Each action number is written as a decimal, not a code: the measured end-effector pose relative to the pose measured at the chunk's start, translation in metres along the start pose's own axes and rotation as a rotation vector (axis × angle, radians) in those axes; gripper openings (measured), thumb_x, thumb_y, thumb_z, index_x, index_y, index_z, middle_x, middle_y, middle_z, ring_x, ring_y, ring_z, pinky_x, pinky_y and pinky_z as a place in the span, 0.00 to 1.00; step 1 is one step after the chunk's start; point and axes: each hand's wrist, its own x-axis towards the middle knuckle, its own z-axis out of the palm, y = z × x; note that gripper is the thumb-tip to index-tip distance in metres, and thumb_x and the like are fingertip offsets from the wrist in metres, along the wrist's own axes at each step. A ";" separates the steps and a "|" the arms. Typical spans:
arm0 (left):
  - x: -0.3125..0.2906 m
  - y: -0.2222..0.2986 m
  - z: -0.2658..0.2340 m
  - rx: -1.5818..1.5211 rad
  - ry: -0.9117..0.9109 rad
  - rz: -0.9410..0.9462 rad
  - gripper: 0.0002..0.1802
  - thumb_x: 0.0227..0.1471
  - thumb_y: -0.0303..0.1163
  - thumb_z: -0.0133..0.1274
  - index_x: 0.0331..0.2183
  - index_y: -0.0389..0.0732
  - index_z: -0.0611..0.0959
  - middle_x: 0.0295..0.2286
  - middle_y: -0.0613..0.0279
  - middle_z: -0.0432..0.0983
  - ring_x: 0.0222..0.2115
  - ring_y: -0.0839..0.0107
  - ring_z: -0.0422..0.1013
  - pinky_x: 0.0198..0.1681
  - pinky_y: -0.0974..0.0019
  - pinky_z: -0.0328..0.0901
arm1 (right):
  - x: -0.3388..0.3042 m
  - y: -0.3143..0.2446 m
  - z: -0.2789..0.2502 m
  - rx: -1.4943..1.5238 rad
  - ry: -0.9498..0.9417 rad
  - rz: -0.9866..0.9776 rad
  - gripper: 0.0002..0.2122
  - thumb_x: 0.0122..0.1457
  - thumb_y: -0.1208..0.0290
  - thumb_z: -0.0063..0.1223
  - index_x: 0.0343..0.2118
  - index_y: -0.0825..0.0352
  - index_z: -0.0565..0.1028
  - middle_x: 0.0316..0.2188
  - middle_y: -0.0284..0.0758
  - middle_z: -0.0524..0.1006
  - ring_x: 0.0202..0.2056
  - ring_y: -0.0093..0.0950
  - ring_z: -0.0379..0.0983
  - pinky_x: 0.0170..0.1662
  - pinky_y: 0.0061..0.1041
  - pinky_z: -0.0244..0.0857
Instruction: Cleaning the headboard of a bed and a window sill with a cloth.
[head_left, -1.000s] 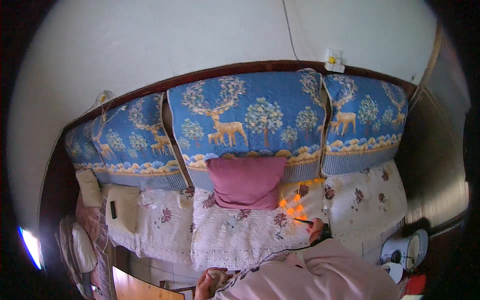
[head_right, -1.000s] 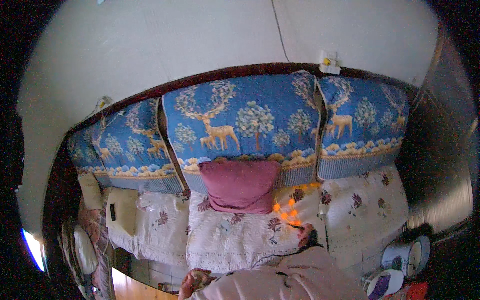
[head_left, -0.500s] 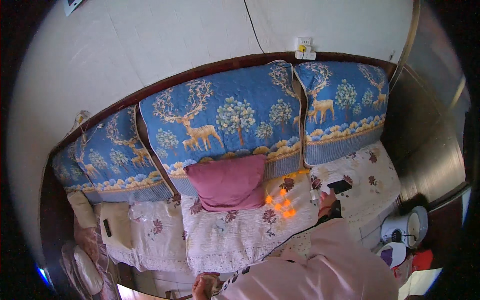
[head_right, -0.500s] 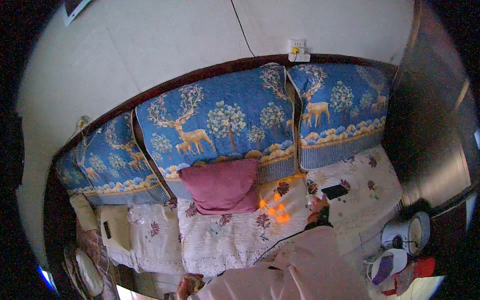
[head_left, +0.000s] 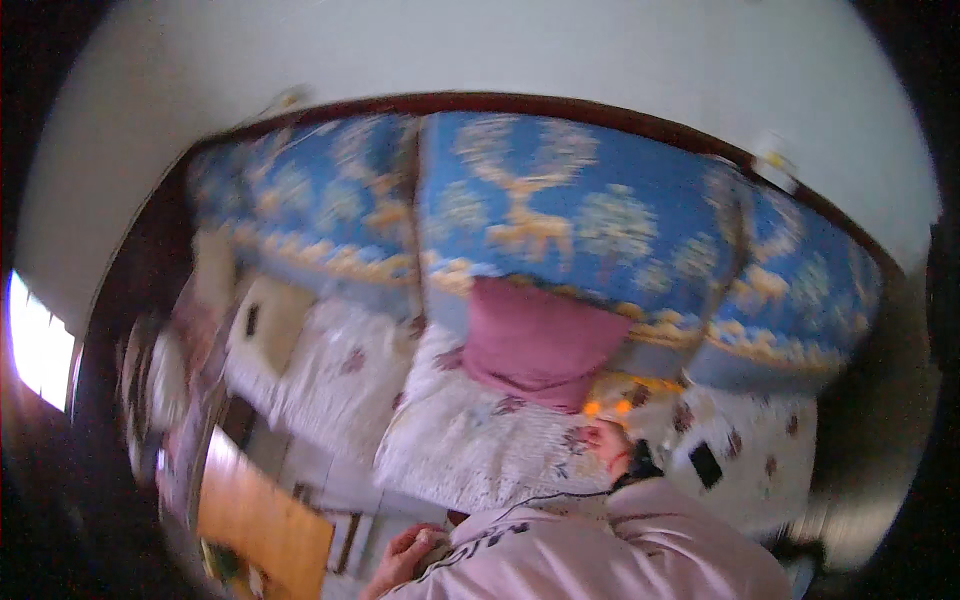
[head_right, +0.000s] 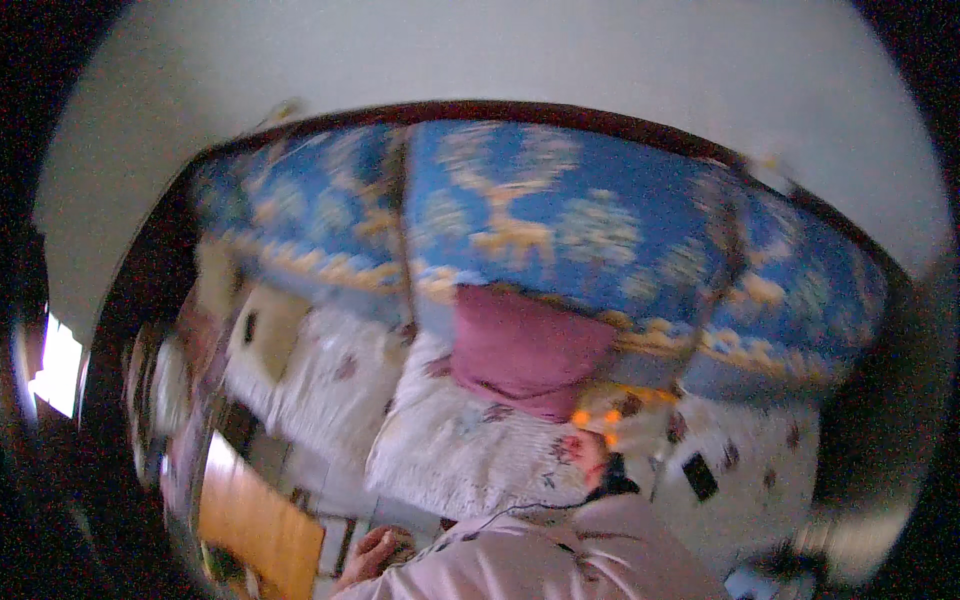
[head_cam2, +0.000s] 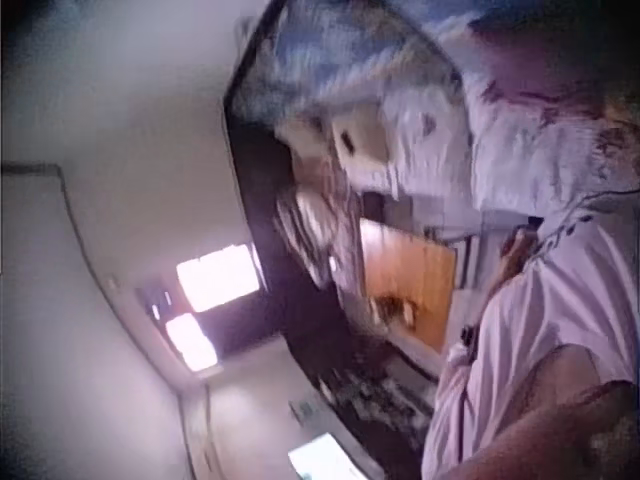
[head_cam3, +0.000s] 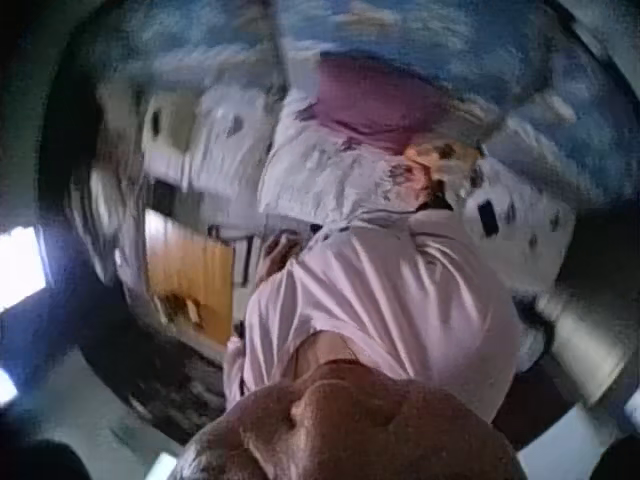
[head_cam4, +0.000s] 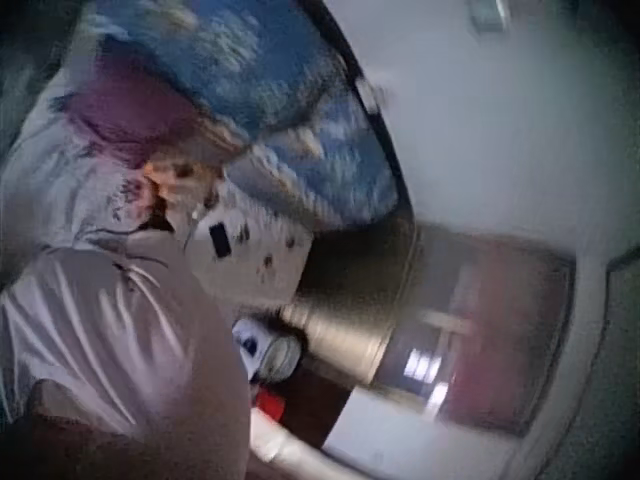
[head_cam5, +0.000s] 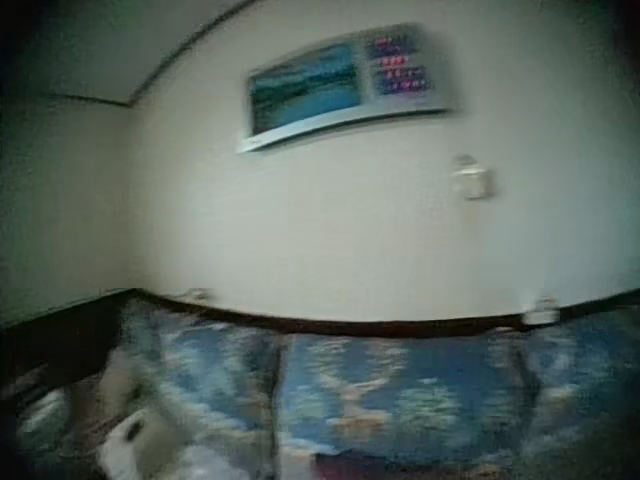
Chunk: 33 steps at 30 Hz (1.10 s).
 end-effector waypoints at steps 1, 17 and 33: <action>-0.009 -0.001 -0.001 0.027 -0.064 -0.052 0.19 0.52 0.38 0.46 0.44 0.39 0.71 0.38 0.61 0.70 0.41 0.73 0.65 0.46 0.71 0.58 | -0.002 -0.004 -0.004 -0.014 0.082 -0.071 0.08 0.49 0.63 0.47 0.26 0.62 0.71 0.22 0.30 0.72 0.27 0.24 0.70 0.30 0.27 0.64; -0.137 -0.125 -0.060 -0.226 0.552 0.202 0.14 0.42 0.33 0.57 0.34 0.41 0.76 0.25 0.70 0.71 0.23 0.81 0.65 0.23 0.76 0.60 | 0.016 0.015 0.184 -0.999 -0.514 -0.066 0.16 0.51 0.60 0.46 0.39 0.66 0.67 0.26 0.33 0.71 0.22 0.24 0.67 0.20 0.23 0.60; -0.299 -0.266 -0.106 -0.542 0.697 0.677 0.12 0.43 0.32 0.55 0.34 0.44 0.75 0.23 0.72 0.69 0.17 0.85 0.61 0.14 0.79 0.54 | -0.255 0.296 0.332 -1.691 -1.247 0.228 0.13 0.53 0.70 0.47 0.41 0.66 0.68 0.32 0.35 0.73 0.28 0.26 0.71 0.30 0.24 0.65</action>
